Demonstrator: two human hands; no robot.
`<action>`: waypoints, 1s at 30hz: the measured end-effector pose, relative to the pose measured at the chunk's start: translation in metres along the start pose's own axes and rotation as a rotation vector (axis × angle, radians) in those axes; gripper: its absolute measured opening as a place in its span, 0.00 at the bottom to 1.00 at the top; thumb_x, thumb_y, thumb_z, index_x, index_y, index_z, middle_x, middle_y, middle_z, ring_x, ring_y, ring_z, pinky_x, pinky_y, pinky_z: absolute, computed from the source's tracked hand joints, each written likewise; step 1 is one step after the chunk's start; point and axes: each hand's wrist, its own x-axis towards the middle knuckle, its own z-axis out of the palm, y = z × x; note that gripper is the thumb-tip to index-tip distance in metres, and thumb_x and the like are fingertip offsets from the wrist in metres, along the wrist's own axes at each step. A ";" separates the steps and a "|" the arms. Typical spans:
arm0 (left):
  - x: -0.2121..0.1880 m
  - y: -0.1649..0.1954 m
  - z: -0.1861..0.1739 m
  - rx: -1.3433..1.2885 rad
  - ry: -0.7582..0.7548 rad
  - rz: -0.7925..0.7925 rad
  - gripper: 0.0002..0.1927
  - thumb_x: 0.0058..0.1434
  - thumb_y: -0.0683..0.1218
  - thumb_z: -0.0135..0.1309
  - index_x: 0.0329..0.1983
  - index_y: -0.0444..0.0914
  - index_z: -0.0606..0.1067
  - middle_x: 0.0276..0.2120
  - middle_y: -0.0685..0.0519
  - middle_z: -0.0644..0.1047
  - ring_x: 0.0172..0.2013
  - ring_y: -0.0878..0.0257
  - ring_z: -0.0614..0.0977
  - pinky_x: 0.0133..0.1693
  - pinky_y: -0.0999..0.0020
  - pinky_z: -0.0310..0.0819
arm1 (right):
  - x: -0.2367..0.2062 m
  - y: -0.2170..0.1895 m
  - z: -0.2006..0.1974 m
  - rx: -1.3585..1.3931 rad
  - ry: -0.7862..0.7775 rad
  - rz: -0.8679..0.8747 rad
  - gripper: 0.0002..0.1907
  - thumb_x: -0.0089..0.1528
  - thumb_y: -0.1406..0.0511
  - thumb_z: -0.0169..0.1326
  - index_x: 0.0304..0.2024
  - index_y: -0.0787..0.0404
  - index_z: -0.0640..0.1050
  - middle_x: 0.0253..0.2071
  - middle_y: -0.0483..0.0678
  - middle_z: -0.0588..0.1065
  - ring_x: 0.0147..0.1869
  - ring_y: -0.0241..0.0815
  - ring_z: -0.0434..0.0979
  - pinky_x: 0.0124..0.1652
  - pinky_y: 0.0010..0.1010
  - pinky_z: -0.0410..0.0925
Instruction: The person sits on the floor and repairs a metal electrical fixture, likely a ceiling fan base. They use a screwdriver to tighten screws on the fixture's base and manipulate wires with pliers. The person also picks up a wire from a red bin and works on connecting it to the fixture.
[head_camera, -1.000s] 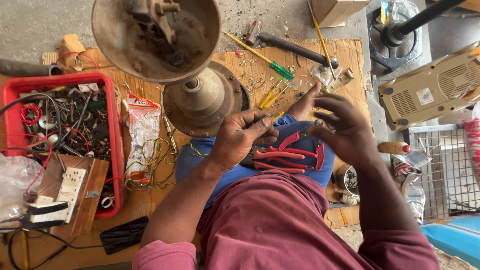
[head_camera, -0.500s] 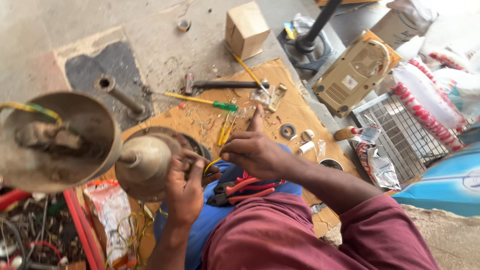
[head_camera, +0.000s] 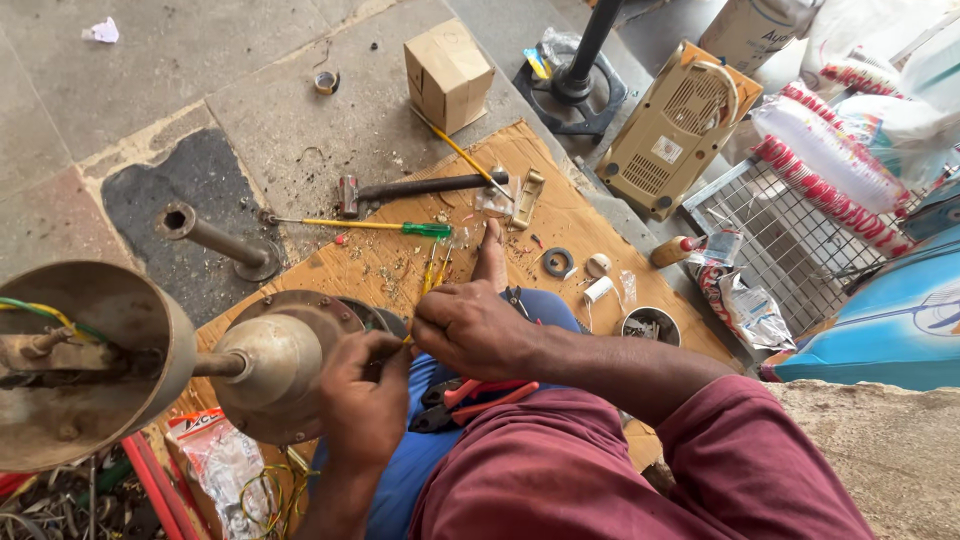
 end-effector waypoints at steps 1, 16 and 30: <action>0.000 0.001 0.001 0.030 -0.010 0.091 0.05 0.60 0.37 0.61 0.39 0.31 0.79 0.34 0.45 0.80 0.32 0.59 0.82 0.35 0.66 0.76 | 0.001 0.001 0.001 -0.048 0.024 -0.008 0.12 0.64 0.65 0.54 0.25 0.63 0.75 0.24 0.52 0.74 0.31 0.52 0.79 0.56 0.63 0.49; 0.004 -0.022 0.010 -0.266 0.098 -0.280 0.09 0.55 0.42 0.68 0.37 0.34 0.84 0.30 0.50 0.85 0.31 0.67 0.85 0.35 0.71 0.80 | -0.002 0.061 0.016 1.174 0.102 0.662 0.14 0.58 0.64 0.57 0.44 0.66 0.77 0.36 0.51 0.77 0.40 0.45 0.77 0.41 0.38 0.71; 0.002 -0.011 -0.002 -0.122 -0.012 0.080 0.04 0.64 0.39 0.59 0.39 0.34 0.82 0.35 0.46 0.82 0.37 0.56 0.85 0.40 0.63 0.77 | 0.009 0.029 0.028 0.733 0.048 0.520 0.07 0.60 0.69 0.66 0.35 0.69 0.83 0.32 0.48 0.78 0.36 0.36 0.76 0.45 0.24 0.68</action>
